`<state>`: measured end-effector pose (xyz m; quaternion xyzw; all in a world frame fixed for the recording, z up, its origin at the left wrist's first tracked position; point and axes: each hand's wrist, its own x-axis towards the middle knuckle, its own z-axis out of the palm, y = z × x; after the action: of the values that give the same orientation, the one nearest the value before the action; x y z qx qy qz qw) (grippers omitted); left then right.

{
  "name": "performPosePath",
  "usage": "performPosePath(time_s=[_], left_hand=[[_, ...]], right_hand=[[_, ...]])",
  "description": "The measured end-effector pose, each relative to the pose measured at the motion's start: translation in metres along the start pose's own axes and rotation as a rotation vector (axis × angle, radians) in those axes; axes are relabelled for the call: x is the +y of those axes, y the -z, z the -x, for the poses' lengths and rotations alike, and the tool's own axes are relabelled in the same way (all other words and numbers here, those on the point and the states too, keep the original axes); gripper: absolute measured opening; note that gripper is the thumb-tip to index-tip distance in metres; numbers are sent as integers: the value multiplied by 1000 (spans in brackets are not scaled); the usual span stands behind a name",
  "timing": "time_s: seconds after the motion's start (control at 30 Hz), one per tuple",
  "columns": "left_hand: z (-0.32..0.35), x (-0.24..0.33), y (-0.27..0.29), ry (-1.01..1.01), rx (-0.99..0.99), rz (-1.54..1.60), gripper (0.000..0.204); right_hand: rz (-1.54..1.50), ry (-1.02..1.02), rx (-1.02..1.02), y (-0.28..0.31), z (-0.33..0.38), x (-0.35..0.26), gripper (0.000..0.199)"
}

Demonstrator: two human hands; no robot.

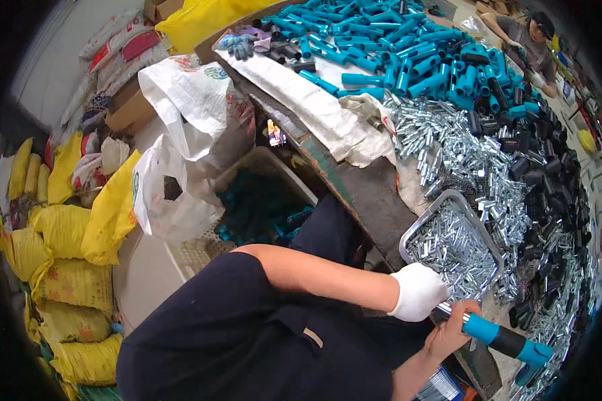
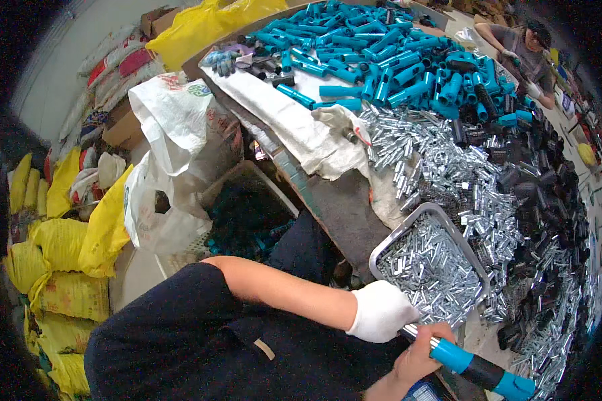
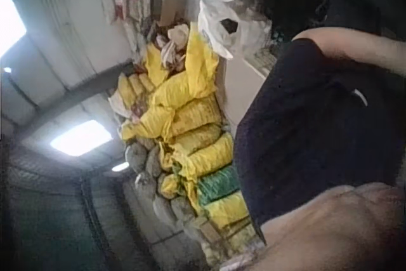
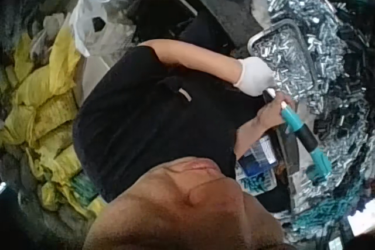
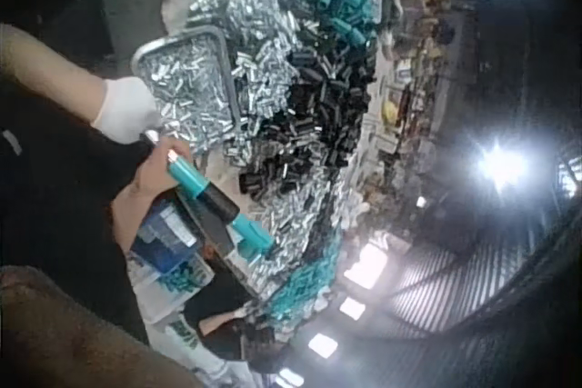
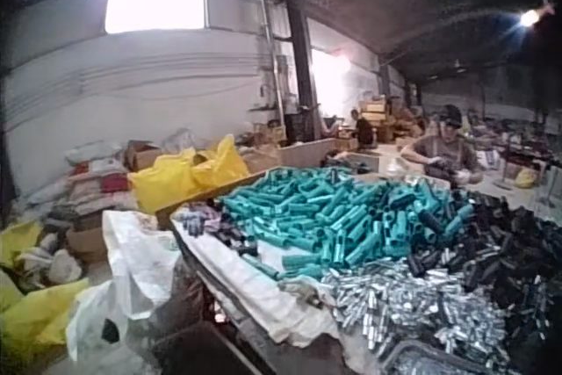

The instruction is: The person assembles tools by inserting metal rods, springs, and small metal pins from a tray into plastic handles by hand.

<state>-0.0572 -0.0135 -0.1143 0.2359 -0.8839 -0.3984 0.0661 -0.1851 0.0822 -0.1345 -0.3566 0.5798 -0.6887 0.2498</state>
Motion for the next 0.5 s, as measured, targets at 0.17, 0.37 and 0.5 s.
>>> performPosePath(time_s=[0.17, 0.37, 0.5], left_hand=[[19, -28, -40, -185, 97, 233, 15], [30, -121, -62, -3, -602, 297, 19], [15, -163, -84, 226, -503, -113, 27]], right_hand=[[429, 122, -453, 34, 23, 0, 23], [41, -739, -646, 117, 34, -15, 70], [207, -805, -437, 116, 55, 8, 48]])
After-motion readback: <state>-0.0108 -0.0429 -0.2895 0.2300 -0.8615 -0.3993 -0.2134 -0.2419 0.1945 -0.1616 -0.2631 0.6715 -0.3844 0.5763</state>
